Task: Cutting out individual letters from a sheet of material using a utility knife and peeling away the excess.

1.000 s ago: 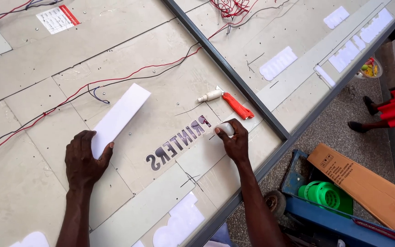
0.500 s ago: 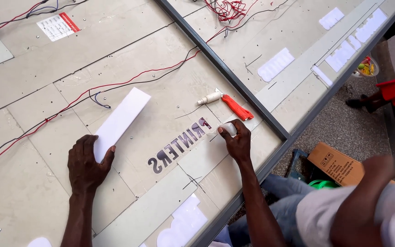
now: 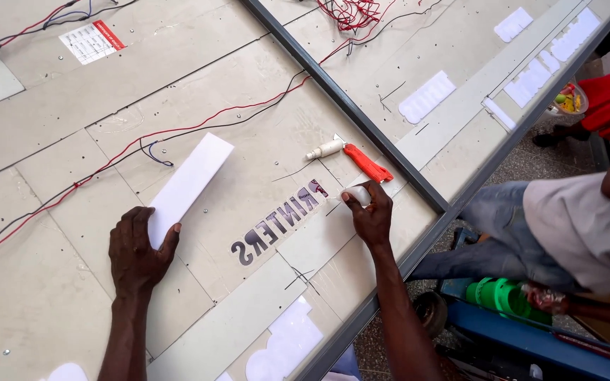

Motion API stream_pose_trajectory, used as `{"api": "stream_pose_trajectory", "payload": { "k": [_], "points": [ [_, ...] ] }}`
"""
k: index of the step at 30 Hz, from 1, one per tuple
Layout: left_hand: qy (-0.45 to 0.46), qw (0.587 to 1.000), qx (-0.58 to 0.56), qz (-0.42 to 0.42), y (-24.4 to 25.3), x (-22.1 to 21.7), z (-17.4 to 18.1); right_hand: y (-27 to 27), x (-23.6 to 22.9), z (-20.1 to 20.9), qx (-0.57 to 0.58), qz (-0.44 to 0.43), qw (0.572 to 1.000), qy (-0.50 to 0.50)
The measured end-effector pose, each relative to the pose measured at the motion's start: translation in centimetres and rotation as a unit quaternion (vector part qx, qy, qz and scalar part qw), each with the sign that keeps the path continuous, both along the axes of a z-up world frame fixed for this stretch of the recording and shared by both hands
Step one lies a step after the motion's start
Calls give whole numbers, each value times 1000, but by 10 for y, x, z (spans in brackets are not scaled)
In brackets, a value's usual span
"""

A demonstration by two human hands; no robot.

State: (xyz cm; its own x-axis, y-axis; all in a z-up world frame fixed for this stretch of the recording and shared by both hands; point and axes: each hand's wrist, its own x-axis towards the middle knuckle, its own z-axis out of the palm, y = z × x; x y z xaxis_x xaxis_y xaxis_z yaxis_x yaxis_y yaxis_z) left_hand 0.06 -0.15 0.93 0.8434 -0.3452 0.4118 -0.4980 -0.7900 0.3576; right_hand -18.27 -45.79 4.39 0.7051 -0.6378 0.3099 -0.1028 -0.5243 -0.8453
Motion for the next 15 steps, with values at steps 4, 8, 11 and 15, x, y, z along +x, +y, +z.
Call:
{"api": "stream_pose_trajectory", "payload": {
  "k": [4,8,11,15],
  "points": [
    [2,1000,4,6,-1,-2,3,-2,-2,3,-37,-19,999,-5],
    [7,1000,-1,7,-2,-2,5,-11,-3,-6,1,-45,999,-25],
    [14,1000,3,6,0,-2,4,-10,-1,-11,36,-54,997,-33],
    [14,1000,7,10,-1,-2,5,-11,1,-14,72,-75,993,-52]
  ]
}}
